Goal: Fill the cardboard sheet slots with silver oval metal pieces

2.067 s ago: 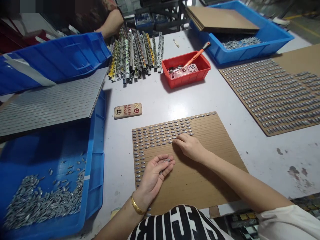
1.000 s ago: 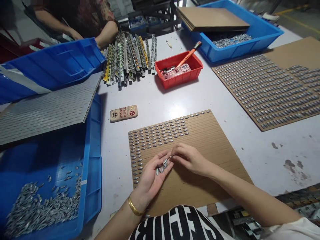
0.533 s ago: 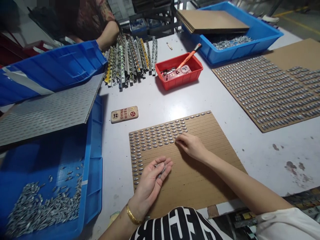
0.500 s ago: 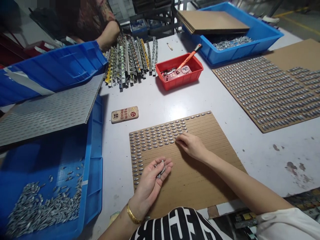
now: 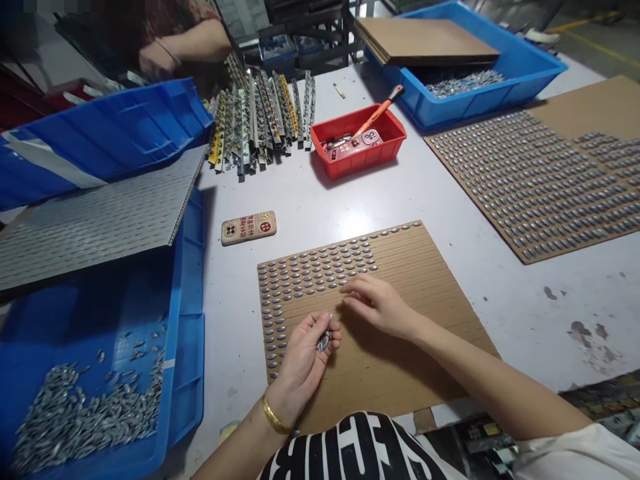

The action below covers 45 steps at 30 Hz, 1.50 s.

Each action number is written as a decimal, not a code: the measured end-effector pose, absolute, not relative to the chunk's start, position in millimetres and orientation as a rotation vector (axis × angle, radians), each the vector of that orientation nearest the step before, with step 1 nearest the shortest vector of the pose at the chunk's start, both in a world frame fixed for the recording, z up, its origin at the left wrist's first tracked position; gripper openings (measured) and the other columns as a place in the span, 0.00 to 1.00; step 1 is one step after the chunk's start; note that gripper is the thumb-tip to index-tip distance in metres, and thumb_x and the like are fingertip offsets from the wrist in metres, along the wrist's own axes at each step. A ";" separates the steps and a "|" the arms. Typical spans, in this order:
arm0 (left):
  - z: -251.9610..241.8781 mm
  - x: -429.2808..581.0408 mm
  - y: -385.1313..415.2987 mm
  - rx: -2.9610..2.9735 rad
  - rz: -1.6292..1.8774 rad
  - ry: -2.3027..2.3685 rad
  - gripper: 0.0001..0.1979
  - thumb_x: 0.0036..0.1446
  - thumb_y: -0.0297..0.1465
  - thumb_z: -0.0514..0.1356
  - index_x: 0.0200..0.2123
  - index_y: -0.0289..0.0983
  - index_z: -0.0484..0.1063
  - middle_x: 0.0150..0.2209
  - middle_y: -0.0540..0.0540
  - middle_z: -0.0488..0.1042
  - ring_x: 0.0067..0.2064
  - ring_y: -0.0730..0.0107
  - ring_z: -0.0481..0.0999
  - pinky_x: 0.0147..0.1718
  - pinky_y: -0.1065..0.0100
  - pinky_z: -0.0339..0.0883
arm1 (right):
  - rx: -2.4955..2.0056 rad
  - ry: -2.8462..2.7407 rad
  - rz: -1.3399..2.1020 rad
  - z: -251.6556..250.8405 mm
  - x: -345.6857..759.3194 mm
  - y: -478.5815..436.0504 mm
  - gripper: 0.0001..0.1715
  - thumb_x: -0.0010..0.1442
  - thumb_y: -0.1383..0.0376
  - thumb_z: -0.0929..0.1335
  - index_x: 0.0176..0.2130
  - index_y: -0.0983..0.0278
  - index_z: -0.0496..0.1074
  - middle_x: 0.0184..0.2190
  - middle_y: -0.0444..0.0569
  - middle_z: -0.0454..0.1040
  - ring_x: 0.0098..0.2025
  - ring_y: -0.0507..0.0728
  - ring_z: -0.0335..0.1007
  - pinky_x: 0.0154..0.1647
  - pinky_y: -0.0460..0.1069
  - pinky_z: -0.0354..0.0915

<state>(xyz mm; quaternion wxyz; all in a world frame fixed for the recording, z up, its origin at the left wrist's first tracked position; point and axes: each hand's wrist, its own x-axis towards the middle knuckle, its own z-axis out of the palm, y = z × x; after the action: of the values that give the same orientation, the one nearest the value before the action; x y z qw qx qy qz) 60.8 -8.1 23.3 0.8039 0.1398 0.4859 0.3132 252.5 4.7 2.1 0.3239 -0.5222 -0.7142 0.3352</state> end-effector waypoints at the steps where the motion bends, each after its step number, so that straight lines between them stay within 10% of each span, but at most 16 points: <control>1: 22.2 61.8 -8.1 0.314 0.673 1.033 0.11 0.54 0.35 0.63 0.31 0.34 0.67 0.27 0.48 0.72 0.25 0.79 0.70 0.25 0.77 0.63 | -1.305 -1.842 0.978 7.9 248.4 0.8 0.10 0.64 0.62 0.64 0.43 0.62 0.71 0.37 0.50 0.72 0.37 0.54 0.68 0.38 0.48 0.65; 16: 19.4 75.9 -7.2 0.319 0.601 0.962 0.14 0.57 0.39 0.60 0.33 0.32 0.69 0.26 0.47 0.72 0.24 0.79 0.69 0.21 0.77 0.59 | -1.284 -1.636 1.201 11.6 244.8 -19.7 0.06 0.61 0.65 0.65 0.33 0.64 0.71 0.30 0.46 0.72 0.32 0.51 0.68 0.33 0.45 0.63; 27: 22.4 68.3 -4.9 0.146 0.656 1.031 0.14 0.53 0.21 0.58 0.44 0.29 0.70 0.49 0.32 0.73 0.50 0.57 0.75 0.53 0.60 0.66 | -1.555 -1.736 0.778 -18.9 290.0 8.4 0.09 0.61 0.63 0.65 0.37 0.61 0.74 0.32 0.48 0.74 0.33 0.55 0.69 0.35 0.49 0.64; 39: 25.9 70.3 -11.5 0.210 0.599 1.020 0.10 0.57 0.35 0.60 0.37 0.32 0.68 0.36 0.38 0.77 0.34 0.67 0.79 0.34 0.70 0.73 | -1.650 -2.067 0.486 -34.7 296.7 16.9 0.14 0.66 0.62 0.60 0.40 0.60 0.74 0.36 0.50 0.71 0.35 0.54 0.70 0.36 0.47 0.65; 45: 23.9 70.1 -10.3 0.181 0.652 1.008 0.12 0.57 0.30 0.60 0.43 0.31 0.70 0.45 0.34 0.76 0.43 0.60 0.78 0.47 0.60 0.70 | -1.629 -2.005 0.504 -21.9 289.9 11.2 0.13 0.66 0.62 0.60 0.44 0.60 0.72 0.38 0.52 0.72 0.37 0.56 0.70 0.38 0.49 0.66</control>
<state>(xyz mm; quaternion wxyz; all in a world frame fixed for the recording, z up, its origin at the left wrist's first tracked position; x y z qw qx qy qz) 70.1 -10.3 23.9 0.8214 0.0850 0.4735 0.3063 289.9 11.2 -21.9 0.2521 -0.5989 -0.7371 0.1854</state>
